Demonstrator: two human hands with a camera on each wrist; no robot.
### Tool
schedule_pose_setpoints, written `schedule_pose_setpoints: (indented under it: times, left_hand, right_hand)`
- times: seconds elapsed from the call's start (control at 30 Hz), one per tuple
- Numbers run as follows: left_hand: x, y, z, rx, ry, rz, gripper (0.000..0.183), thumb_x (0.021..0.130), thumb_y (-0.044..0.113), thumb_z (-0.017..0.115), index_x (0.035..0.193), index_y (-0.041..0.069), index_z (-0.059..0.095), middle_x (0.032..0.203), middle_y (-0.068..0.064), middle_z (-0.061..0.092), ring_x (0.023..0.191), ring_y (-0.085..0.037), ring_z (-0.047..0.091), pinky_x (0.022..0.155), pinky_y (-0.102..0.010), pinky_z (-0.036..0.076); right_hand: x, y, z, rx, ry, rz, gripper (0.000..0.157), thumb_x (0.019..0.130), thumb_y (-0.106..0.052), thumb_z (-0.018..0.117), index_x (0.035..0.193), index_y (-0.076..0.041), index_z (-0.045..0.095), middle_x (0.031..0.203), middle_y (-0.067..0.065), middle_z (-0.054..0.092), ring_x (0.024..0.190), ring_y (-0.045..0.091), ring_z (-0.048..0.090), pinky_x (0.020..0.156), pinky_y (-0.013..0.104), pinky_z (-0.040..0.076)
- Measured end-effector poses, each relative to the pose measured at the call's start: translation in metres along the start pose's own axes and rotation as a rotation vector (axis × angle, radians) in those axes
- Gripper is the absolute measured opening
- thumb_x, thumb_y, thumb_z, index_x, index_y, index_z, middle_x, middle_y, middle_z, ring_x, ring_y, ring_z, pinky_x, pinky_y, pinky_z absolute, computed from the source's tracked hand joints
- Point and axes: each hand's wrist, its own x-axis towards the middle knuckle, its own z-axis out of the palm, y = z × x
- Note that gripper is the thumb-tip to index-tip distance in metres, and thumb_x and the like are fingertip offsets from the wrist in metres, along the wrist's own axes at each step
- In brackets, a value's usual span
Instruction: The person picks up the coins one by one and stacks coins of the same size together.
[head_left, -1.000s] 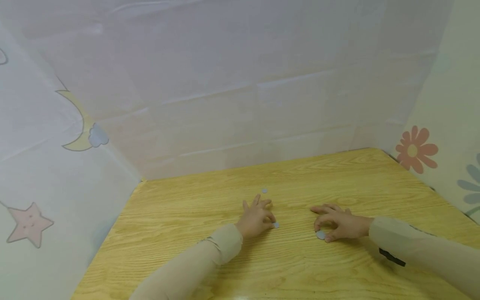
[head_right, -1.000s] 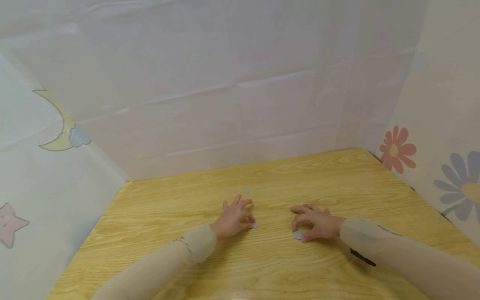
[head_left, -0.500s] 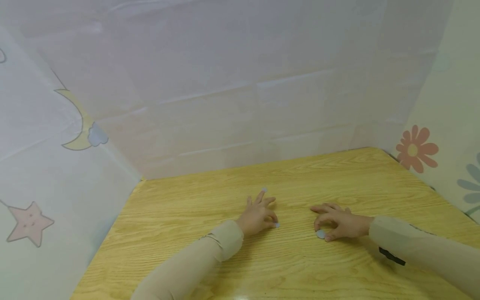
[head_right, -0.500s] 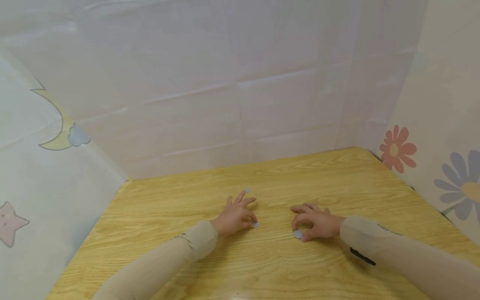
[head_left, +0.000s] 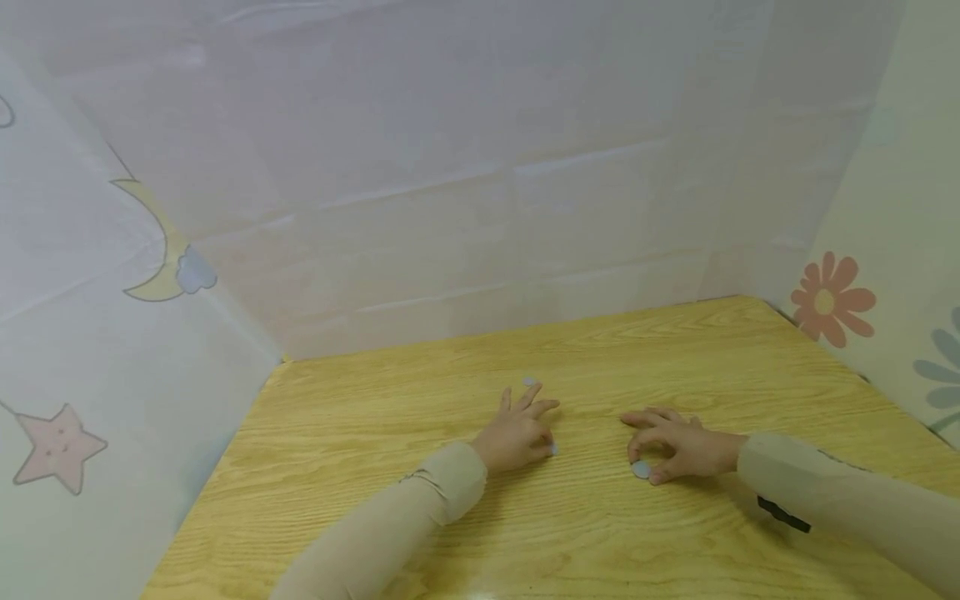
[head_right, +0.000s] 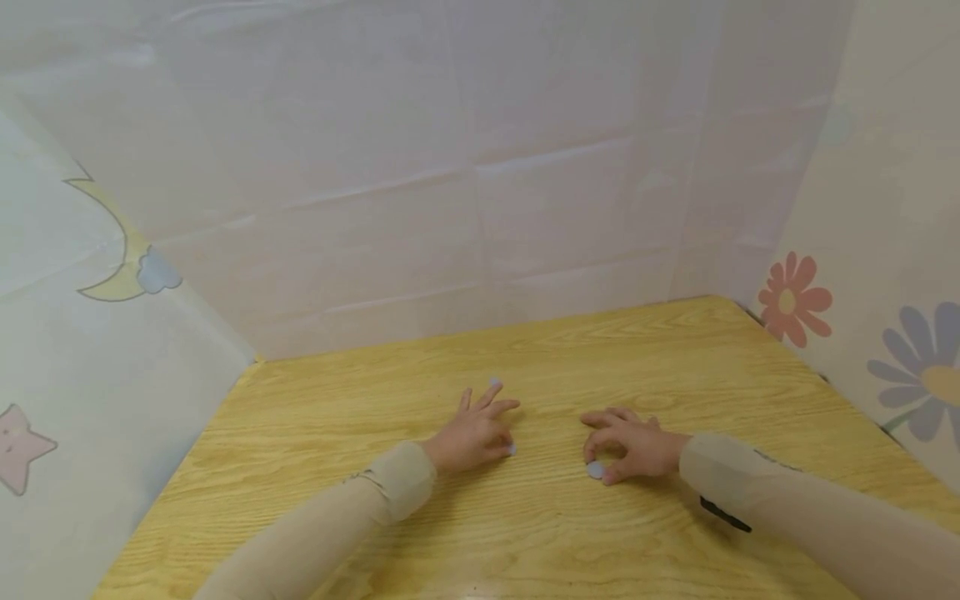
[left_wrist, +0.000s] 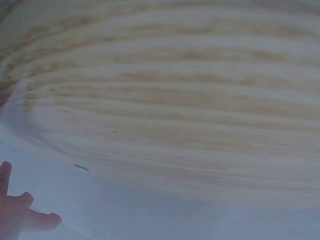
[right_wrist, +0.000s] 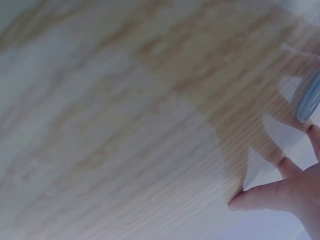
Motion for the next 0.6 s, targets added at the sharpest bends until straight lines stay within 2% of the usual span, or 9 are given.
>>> schedule_pose_setpoints:
  times: [0.33, 0.6]
  left_hand:
    - [-0.005, 0.006, -0.001, 0.024, 0.030, 0.019, 0.022, 0.095, 0.039, 0.062, 0.098, 0.021, 0.075, 0.151, -0.006, 0.040, 0.146, -0.036, 0.016, 0.105, -0.068, 0.021]
    - [-0.004, 0.015, -0.005, 0.013, 0.023, 0.045, 0.021, 0.094, 0.038, 0.063, 0.095, 0.021, 0.075, 0.151, -0.007, 0.040, 0.145, -0.036, 0.016, 0.105, -0.070, 0.021]
  right_hand:
    - [0.000, 0.001, 0.000, -0.024, 0.006, -0.005, 0.017, 0.085, -0.025, 0.073, 0.096, -0.027, 0.061, 0.147, 0.039, 0.021, 0.127, 0.070, -0.002, 0.072, 0.088, -0.009]
    - [0.001, 0.003, 0.000, -0.045, 0.002, 0.003, 0.017, 0.085, -0.027, 0.073, 0.096, -0.028, 0.060, 0.147, 0.037, 0.022, 0.127, 0.069, 0.001, 0.072, 0.089, -0.006]
